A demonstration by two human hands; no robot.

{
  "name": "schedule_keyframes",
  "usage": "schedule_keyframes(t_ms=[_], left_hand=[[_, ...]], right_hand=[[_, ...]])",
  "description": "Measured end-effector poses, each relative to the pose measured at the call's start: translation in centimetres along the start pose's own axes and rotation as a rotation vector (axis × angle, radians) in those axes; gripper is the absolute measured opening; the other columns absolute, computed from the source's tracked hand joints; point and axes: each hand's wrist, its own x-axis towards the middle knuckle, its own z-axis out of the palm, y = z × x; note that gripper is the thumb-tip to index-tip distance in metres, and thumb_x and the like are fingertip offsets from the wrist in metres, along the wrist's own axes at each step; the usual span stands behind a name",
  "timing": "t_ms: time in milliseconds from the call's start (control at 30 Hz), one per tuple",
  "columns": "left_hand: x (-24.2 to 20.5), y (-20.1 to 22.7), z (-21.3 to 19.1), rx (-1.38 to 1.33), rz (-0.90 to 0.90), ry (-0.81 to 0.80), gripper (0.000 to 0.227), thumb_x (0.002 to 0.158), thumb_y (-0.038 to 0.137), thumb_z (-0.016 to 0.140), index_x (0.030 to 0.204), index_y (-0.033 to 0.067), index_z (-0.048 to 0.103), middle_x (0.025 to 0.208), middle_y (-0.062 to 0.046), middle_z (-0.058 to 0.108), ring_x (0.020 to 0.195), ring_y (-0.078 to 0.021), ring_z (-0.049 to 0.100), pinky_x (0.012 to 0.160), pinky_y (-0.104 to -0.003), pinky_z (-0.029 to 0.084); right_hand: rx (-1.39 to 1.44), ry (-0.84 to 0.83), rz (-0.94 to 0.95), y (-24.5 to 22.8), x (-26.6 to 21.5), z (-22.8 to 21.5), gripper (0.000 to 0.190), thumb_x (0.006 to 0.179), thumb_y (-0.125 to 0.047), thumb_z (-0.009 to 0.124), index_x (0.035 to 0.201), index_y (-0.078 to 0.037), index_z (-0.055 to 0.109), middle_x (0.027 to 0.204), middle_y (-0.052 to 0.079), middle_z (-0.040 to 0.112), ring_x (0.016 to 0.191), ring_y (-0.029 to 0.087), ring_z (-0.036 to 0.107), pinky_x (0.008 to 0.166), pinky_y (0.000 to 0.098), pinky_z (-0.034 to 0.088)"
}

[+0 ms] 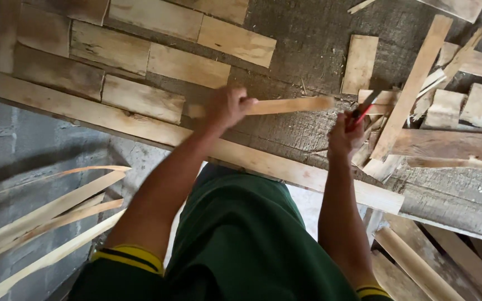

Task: Cutting and fitting thin wooden strips together to create a cladding surface.

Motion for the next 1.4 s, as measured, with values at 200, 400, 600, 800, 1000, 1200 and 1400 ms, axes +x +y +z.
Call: schedule_keyframes(t_ms=[200,400,600,800,1000,1200,1400], left_hand=[[1.1,-2.2,-3.3,0.093,0.197,-0.017,0.052,0.086,0.053,0.083,0.080,0.0046,0.066,0.082,-0.014,0.067,0.068,-0.0299,0.066,0.061,-0.046,0.053],[1.1,-0.8,-1.9,0.057,0.155,-0.033,0.050,0.084,0.048,0.085,0.079,0.0024,0.064,0.082,-0.015,0.064,0.074,-0.0359,0.065,0.064,-0.050,0.051],[1.1,-0.8,0.2,0.065,0.180,0.009,0.046,0.082,0.043,0.086,0.079,0.0030,0.064,0.090,-0.016,0.063,0.078,-0.0341,0.065,0.065,-0.049,0.053],[0.4,-0.4,1.2,0.133,0.393,0.000,0.039,0.086,0.038,0.082,0.084,0.0024,0.067,0.089,-0.012,0.064,0.077,-0.0304,0.065,0.065,-0.048,0.054],[-1.6,-1.9,4.7,0.155,0.682,0.124,0.025,0.092,0.021,0.079,0.106,0.0037,0.071,0.120,-0.014,0.069,0.105,-0.0296,0.068,0.091,-0.041,0.058],[-2.8,0.2,4.8,0.169,0.548,0.071,0.018,0.088,0.016,0.077,0.099,0.0031,0.070,0.124,-0.013,0.068,0.115,-0.0336,0.065,0.096,-0.048,0.056],[-2.3,3.9,7.0,0.104,0.593,0.090,0.022,0.095,0.011,0.070,0.113,-0.0016,0.072,0.130,-0.019,0.064,0.126,-0.0363,0.060,0.106,-0.048,0.052]], right_hand=[[-0.068,-0.119,-0.082,3.2,-0.5,0.0,0.018,0.101,-0.006,0.071,0.117,-0.005,0.062,0.089,0.000,0.067,0.067,0.009,0.059,0.056,0.0245,0.050],[-0.055,-0.191,-0.125,8.0,0.8,-1.1,0.017,0.102,-0.002,0.066,0.118,-0.004,0.060,0.095,0.005,0.069,0.077,0.013,0.063,0.066,0.0266,0.052],[0.015,-0.219,-0.060,3.2,-0.2,-1.0,0.012,0.104,-0.001,0.059,0.116,-0.003,0.058,0.098,0.009,0.073,0.081,0.017,0.072,0.070,0.0285,0.061],[-0.008,-0.169,0.091,1.7,0.2,-1.3,0.012,0.103,-0.008,0.060,0.114,-0.004,0.059,0.095,0.008,0.074,0.080,0.017,0.075,0.067,0.0300,0.063],[-0.115,-0.171,0.006,3.6,1.3,-2.8,0.015,0.098,-0.007,0.070,0.109,-0.003,0.060,0.093,0.008,0.071,0.074,0.018,0.070,0.064,0.0320,0.061],[-0.558,-0.182,-0.442,-0.5,-0.7,-2.3,0.017,0.103,-0.013,0.073,0.111,-0.002,0.062,0.087,0.010,0.064,0.072,0.021,0.061,0.058,0.0389,0.050],[-0.780,-0.110,-0.400,-2.4,-2.8,-5.1,0.025,0.109,-0.012,0.061,0.132,-0.010,0.051,0.102,0.019,0.070,0.077,0.031,0.069,0.060,0.0463,0.055]])
